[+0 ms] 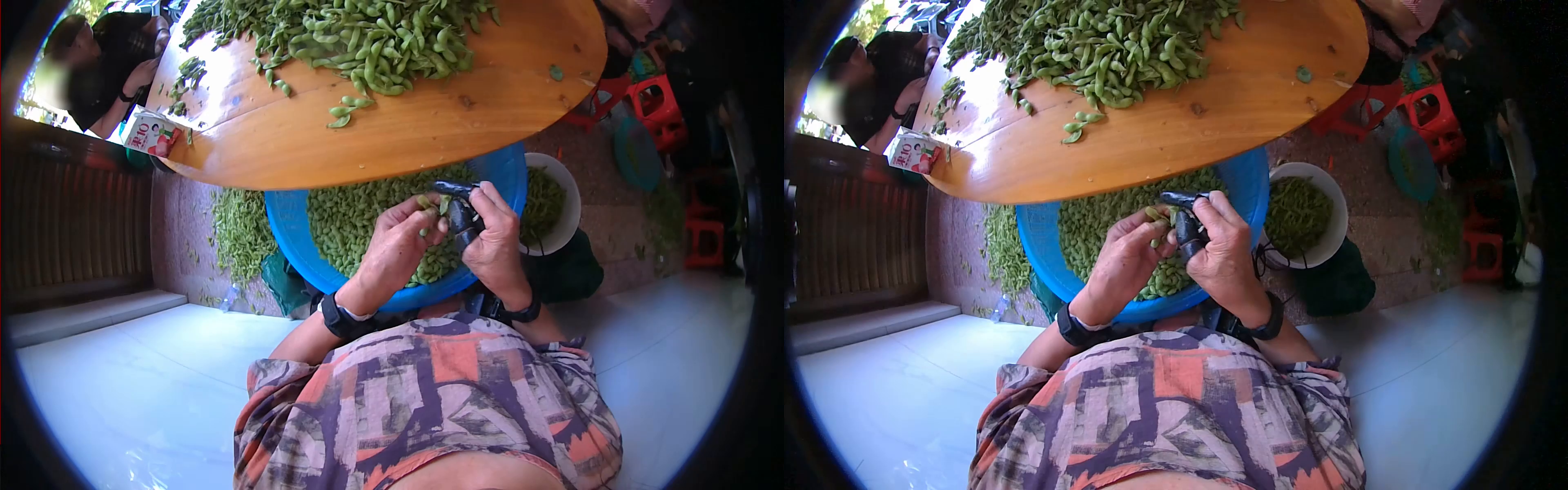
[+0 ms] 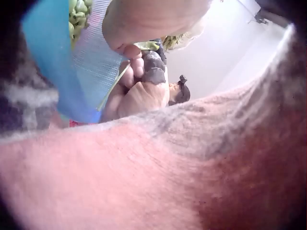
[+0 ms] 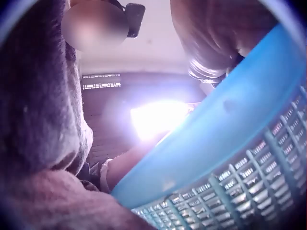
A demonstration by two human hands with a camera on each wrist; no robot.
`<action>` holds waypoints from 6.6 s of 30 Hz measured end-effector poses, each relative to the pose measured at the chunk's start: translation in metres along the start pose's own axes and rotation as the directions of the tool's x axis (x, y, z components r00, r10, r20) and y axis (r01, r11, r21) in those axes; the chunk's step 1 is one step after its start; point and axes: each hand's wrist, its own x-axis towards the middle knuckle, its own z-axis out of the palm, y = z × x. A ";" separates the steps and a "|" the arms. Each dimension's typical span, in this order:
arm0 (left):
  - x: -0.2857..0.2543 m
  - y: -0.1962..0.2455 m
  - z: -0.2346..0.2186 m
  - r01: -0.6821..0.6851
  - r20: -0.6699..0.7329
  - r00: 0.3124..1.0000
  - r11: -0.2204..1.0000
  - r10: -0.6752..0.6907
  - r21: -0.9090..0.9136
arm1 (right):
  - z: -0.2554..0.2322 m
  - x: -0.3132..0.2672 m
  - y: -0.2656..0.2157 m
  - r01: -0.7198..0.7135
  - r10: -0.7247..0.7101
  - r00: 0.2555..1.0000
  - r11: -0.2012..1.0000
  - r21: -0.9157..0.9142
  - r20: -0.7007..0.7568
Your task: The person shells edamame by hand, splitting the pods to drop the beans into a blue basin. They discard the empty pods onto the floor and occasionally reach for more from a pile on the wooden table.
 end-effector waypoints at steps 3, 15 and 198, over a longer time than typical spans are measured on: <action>-0.002 0.003 0.004 -0.030 0.050 0.999 0.973 0.019 0.230 | -0.018 -0.004 -0.010 -0.463 0.406 0.886 0.795 0.392 0.223; 0.003 0.013 0.018 -0.276 0.177 0.957 0.521 0.231 0.808 | -0.040 -0.010 0.016 -0.564 0.290 0.821 0.286 0.774 0.491; -0.006 0.013 0.016 -0.140 0.067 0.990 0.783 0.125 0.606 | -0.023 -0.006 -0.003 -0.236 0.184 0.944 0.957 0.169 0.274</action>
